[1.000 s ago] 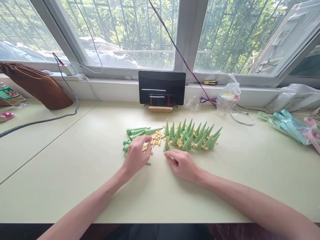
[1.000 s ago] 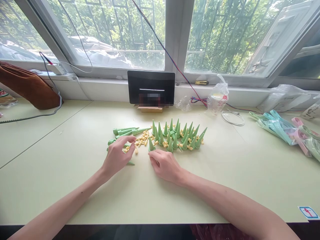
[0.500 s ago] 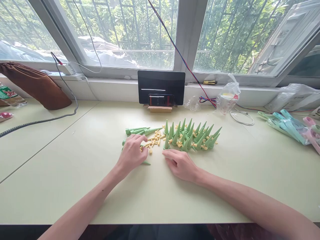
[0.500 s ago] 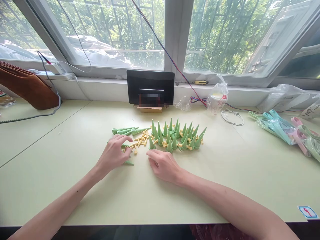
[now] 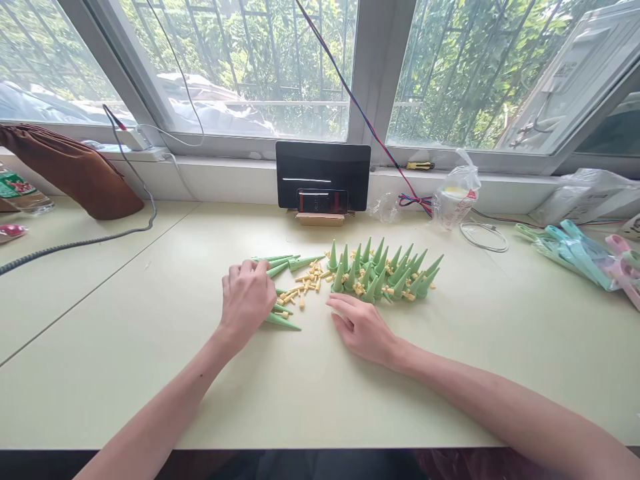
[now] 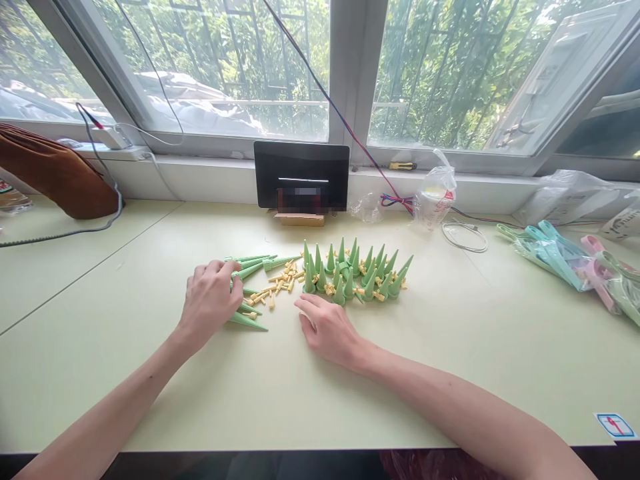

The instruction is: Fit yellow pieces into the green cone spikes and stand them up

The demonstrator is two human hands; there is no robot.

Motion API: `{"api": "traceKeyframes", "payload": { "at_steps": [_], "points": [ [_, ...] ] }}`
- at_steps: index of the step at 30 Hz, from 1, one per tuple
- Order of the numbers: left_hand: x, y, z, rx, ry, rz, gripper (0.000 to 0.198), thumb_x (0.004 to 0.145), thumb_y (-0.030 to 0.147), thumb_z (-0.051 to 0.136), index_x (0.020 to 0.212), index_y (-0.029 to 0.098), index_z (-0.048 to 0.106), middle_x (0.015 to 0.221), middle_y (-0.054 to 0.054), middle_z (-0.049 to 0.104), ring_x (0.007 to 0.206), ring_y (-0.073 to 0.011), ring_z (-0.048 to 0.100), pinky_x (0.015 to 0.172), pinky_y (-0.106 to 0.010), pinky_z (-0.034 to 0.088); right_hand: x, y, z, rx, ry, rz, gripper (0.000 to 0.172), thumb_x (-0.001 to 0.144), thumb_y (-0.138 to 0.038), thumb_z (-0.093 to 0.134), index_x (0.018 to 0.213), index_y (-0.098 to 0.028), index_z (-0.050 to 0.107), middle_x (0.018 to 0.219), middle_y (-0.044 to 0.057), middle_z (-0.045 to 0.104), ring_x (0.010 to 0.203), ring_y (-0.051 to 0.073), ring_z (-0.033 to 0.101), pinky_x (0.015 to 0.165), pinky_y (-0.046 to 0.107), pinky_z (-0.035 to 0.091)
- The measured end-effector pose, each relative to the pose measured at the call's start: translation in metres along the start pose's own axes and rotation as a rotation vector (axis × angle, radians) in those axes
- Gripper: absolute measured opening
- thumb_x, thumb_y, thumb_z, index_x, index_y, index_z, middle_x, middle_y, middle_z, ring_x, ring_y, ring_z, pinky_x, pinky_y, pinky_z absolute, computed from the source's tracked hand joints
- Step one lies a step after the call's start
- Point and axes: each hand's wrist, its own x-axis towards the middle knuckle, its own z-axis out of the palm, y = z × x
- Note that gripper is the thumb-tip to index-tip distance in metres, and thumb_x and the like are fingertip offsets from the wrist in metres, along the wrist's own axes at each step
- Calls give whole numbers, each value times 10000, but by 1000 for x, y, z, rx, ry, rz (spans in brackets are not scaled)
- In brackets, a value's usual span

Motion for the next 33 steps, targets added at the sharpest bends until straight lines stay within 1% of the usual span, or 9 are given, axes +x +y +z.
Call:
{"api": "traceKeyframes", "payload": {
  "at_steps": [3, 6, 10, 13, 17, 20, 24, 28, 33],
  "points": [
    [3, -3, -3, 98, -67, -59, 289, 933, 231, 418, 1104, 138, 633, 1051, -169, 629, 975, -342, 566, 821, -418, 455, 0, 1, 1, 2, 10, 3, 319, 952, -112, 478, 1210, -195, 647, 1311, 119, 644, 1084, 220, 686, 812, 325, 594],
    [4, -6, -4, 148, -125, -70, 299, 940, 271, 413, 1105, 130, 619, 976, -179, 631, 932, -354, 588, 781, -418, 459, 0, 1, 0, 14, 24, 0, 320, 944, -103, 484, 1204, -187, 649, 1297, 125, 653, 1098, 228, 683, 845, 345, 595],
    [4, -12, 1, 148, -112, -39, 299, 937, 287, 398, 1062, 128, 617, 890, -182, 644, 870, -361, 609, 736, -427, 462, 1, 0, 0, 39, 34, -6, 317, 933, -86, 489, 1191, -185, 646, 1262, 126, 673, 1160, 248, 655, 910, 390, 582],
    [3, -16, 6, 133, -86, -23, 281, 918, 277, 400, 1030, 140, 618, 830, -174, 654, 829, -353, 613, 715, -433, 460, 2, 0, 0, 45, 37, -5, 297, 933, -93, 498, 1170, -190, 649, 1257, 128, 674, 1152, 252, 659, 890, 393, 588],
    [3, -16, 7, 124, -97, -20, 263, 898, 222, 395, 1024, 147, 613, 807, -162, 665, 795, -333, 615, 708, -424, 449, 2, 0, 0, 63, 27, -21, 277, 926, -75, 494, 1122, -194, 650, 1217, 114, 687, 1104, 238, 674, 878, 365, 584],
    [3, -14, 3, 115, -117, -23, 277, 895, 165, 370, 1041, 147, 605, 806, -151, 662, 790, -328, 614, 703, -406, 434, 1, 1, 0, 75, 18, -31, 268, 923, -57, 484, 1086, -197, 643, 1146, 94, 705, 1026, 219, 690, 871, 347, 572],
    [3, -10, -4, 93, -137, -38, 293, 902, 133, 354, 1065, 135, 597, 822, -148, 654, 833, -341, 607, 724, -406, 422, 2, 1, -1, 75, 13, -35, 244, 924, -54, 479, 1050, -194, 635, 1080, 88, 709, 928, 203, 693, 799, 319, 566],
    [2, -8, -8, 41, -78, -22, 279, 908, 148, 368, 1058, 145, 603, 813, -135, 652, 849, -343, 602, 740, -415, 416, 2, 1, -1, 59, 17, -47, 244, 923, -51, 482, 1036, -206, 633, 1027, 80, 711, 883, 195, 690, 760, 298, 555],
    [0, -7, -8, -60, 64, 28, 236, 912, 191, 411, 1026, 174, 617, 831, -107, 660, 847, -314, 602, 785, -419, 427, 2, 1, -1, 34, 20, -56, 225, 934, -70, 496, 1034, -215, 636, 989, 75, 709, 841, 190, 688, 731, 290, 551]
  ]
}}
